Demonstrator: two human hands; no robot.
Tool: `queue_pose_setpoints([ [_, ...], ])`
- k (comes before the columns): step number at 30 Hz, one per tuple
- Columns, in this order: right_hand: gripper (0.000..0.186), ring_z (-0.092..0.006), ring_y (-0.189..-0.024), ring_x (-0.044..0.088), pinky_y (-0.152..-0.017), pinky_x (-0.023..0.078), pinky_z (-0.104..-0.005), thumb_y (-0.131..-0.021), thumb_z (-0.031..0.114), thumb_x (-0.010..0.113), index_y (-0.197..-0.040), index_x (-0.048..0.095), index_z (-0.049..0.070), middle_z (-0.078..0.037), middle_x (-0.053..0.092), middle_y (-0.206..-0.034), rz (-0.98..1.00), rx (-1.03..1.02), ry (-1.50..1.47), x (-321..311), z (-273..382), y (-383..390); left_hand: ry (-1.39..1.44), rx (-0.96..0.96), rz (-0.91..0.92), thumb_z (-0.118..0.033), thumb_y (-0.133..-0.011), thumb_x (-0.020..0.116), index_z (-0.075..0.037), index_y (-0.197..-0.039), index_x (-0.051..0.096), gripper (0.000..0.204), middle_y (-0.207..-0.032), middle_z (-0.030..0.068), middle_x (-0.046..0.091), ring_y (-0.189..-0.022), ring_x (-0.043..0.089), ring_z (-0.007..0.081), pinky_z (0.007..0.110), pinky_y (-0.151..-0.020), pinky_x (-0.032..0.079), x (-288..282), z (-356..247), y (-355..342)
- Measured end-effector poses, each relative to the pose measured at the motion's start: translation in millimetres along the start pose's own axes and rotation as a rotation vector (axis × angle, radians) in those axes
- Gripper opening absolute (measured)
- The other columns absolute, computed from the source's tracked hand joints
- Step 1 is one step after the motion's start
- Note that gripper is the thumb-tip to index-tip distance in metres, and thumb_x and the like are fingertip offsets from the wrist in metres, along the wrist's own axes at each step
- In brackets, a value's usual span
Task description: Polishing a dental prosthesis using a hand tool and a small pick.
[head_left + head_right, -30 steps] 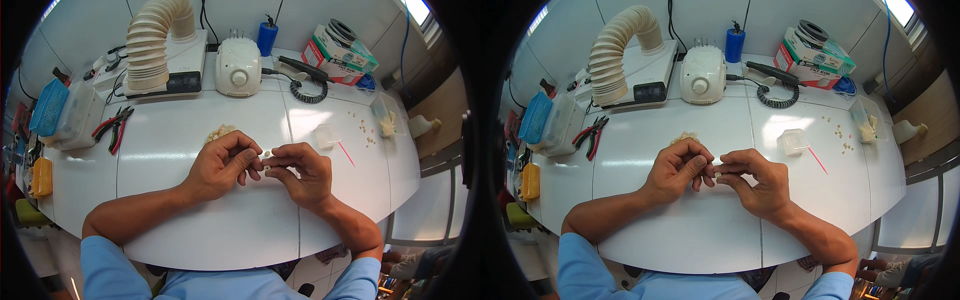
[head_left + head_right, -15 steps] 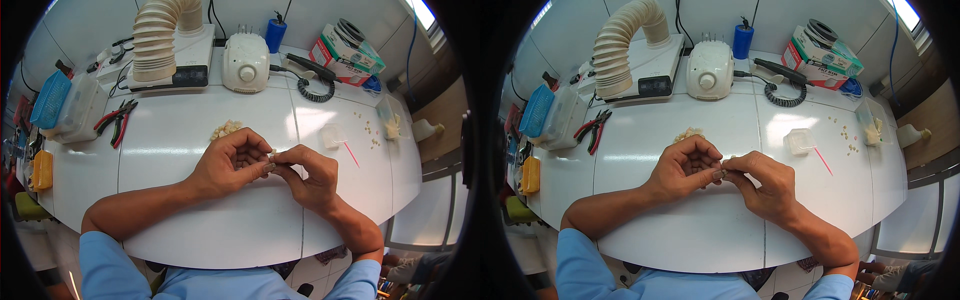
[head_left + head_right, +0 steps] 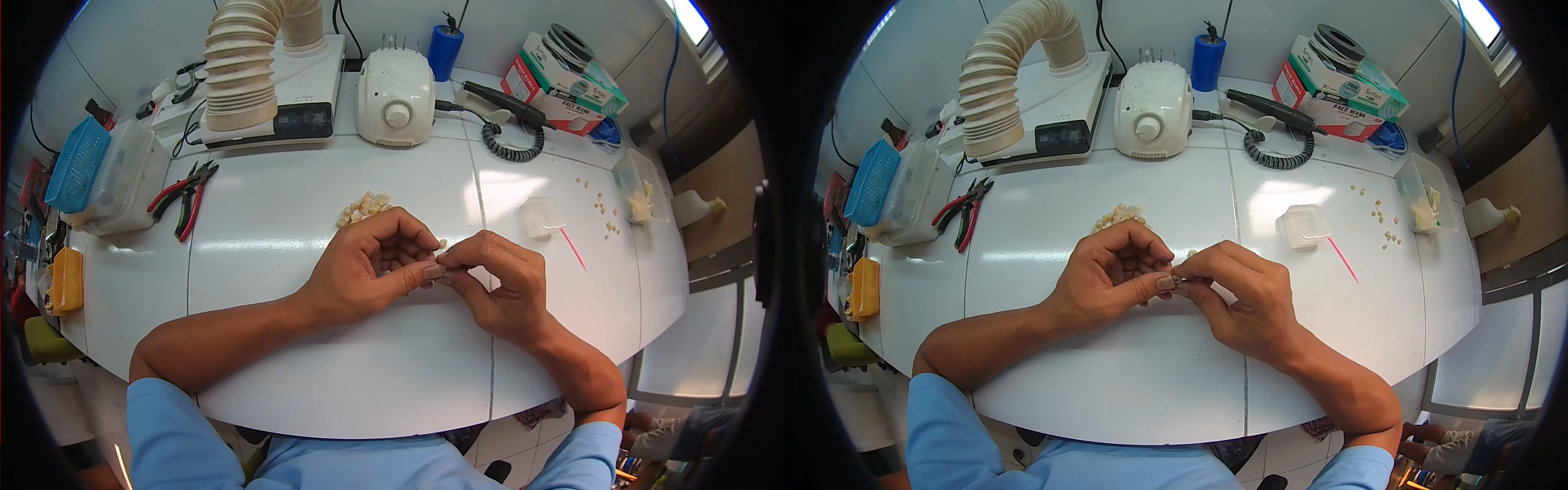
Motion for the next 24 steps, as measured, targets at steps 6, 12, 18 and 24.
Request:
queue_pose_setpoints([
  [6,0.023,-0.0219,-0.083,0.078,-0.07,0.062,-0.0322,-0.086,-0.008,0.083,-0.106,0.078,0.002,-0.011,0.077,-0.095,0.001,0.004,-0.001,-0.7,1.2,-0.4,0.066,-0.002,0.01,-0.007,-0.111,0.064,-0.001,-0.121,0.063,0.012,-0.108,0.0065,0.067,-0.096,0.072,0.0135,0.026,-0.075,0.058,0.4,4.3,0.9],
  [12,0.021,-0.0211,-0.081,0.078,-0.07,0.063,-0.0316,-0.087,-0.006,0.083,-0.106,0.078,0.002,-0.011,0.078,-0.095,-0.003,-0.006,0.006,-0.6,-0.7,-1.9,0.063,0.0,0.017,-0.007,-0.113,0.06,0.0,-0.121,0.063,0.011,-0.107,0.0065,0.067,-0.096,0.071,0.0134,0.026,-0.076,0.058,-1.1,7.4,0.1],
  [18,0.019,-0.0213,-0.081,0.079,-0.07,0.063,-0.0316,-0.088,-0.005,0.083,-0.105,0.078,0.002,-0.011,0.078,-0.094,0.007,-0.004,0.023,-2.3,-0.6,-2.2,0.043,0.011,0.018,-0.007,-0.113,0.058,0.0,-0.121,0.063,0.012,-0.109,0.0073,0.068,-0.097,0.071,0.0135,0.026,-0.077,0.059,-0.1,4.3,-0.9],
  [24,0.02,-0.0213,-0.08,0.078,-0.069,0.062,-0.0323,-0.087,-0.006,0.084,-0.105,0.078,0.002,-0.011,0.077,-0.094,0.003,0.003,0.02,-0.8,-3.5,-0.9,0.019,-0.003,-0.009,-0.008,-0.112,0.062,-0.001,-0.122,0.064,0.012,-0.111,0.007,0.069,-0.099,0.072,0.0133,0.026,-0.079,0.059,-1.8,5.2,0.5],
])
Point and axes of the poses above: each hand's wrist, its own y-axis away from the middle knuckle, its own x-axis out of the palm, z = x × y, the point moved 9 cm from there along -y, towards the middle knuckle
